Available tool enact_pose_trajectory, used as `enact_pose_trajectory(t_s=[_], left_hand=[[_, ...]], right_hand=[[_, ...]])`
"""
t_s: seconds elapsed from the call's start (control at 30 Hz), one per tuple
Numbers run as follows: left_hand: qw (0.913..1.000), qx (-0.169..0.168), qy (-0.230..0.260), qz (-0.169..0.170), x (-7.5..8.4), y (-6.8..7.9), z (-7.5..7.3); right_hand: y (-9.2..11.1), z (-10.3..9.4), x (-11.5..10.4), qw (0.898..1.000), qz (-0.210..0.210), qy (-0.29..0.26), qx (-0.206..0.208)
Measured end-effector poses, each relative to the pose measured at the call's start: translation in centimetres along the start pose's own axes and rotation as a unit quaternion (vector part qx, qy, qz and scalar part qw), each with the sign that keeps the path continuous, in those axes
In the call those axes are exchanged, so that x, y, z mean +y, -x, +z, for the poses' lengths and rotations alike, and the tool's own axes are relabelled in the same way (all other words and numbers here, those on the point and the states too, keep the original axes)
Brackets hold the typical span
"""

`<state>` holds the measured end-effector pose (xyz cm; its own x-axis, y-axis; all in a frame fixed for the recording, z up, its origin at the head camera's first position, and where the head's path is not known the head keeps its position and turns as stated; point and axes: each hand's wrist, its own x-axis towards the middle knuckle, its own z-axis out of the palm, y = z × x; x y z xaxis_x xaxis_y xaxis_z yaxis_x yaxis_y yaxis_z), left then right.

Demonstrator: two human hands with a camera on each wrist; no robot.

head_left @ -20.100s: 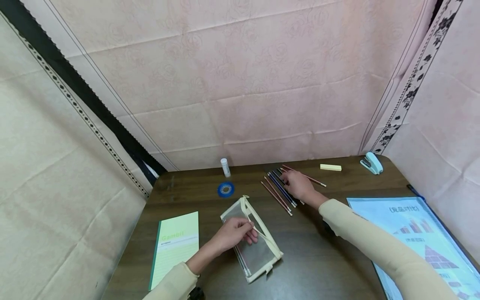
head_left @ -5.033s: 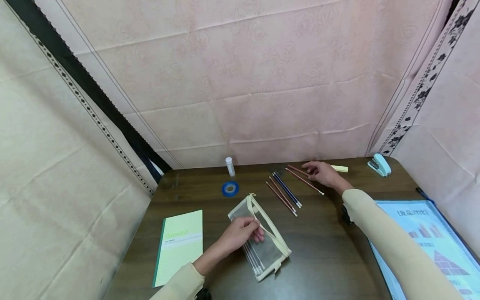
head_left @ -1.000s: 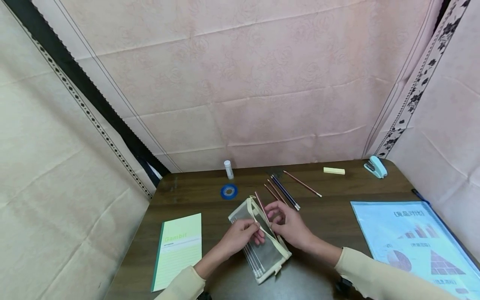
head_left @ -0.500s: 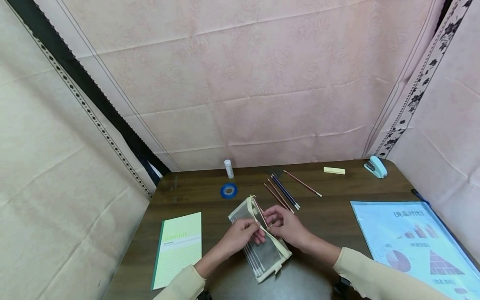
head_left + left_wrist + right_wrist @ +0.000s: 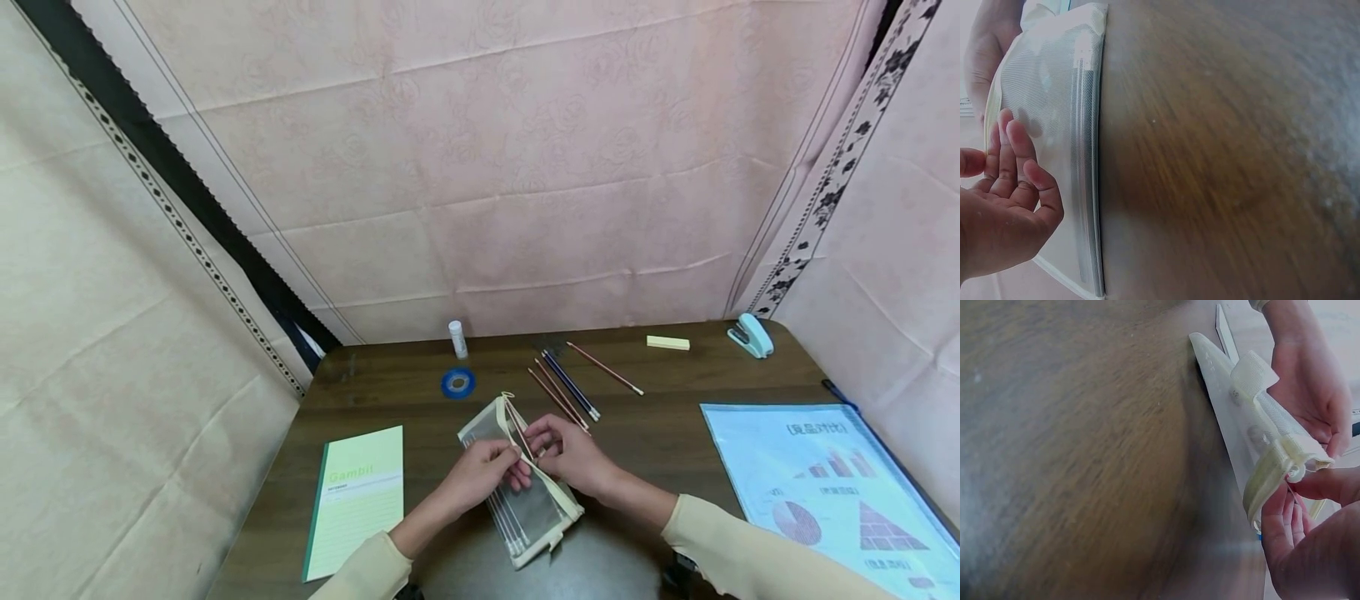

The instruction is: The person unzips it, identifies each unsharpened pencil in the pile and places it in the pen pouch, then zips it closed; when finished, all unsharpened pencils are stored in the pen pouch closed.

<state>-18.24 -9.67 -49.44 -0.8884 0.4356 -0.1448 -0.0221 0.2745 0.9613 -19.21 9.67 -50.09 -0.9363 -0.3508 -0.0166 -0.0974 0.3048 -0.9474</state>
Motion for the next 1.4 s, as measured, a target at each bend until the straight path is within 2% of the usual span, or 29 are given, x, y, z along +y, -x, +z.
enact_pose_trajectory(t_s=[0.5,0.67,1.0,1.2,1.4], left_hand=[[1.0,0.003,0.0,-0.003,-0.2,-0.1,0.1],[1.0,0.002,0.003,-0.005,-0.4,-0.2,0.1],[1.0,0.003,0.001,-0.008,-0.2,-0.2,0.0],[1.0,0.003,0.002,-0.007,0.1,-0.2,0.1],[0.9999,0.002,-0.005,-0.01,0.0,-0.2,0.0]], right_hand=[[-0.1,-0.1,0.4,0.999,-0.001,-0.011,0.033],[-0.6,-0.5,0.5,0.999,-0.019,0.0,0.051],[-3.2,-1.5,0.3,0.996,-0.044,0.042,0.071],[-5.5,-1.8,0.5,0.995,-0.023,0.058,0.072],[-7.4,-1.5,0.7,0.998,0.015,0.02,0.065]])
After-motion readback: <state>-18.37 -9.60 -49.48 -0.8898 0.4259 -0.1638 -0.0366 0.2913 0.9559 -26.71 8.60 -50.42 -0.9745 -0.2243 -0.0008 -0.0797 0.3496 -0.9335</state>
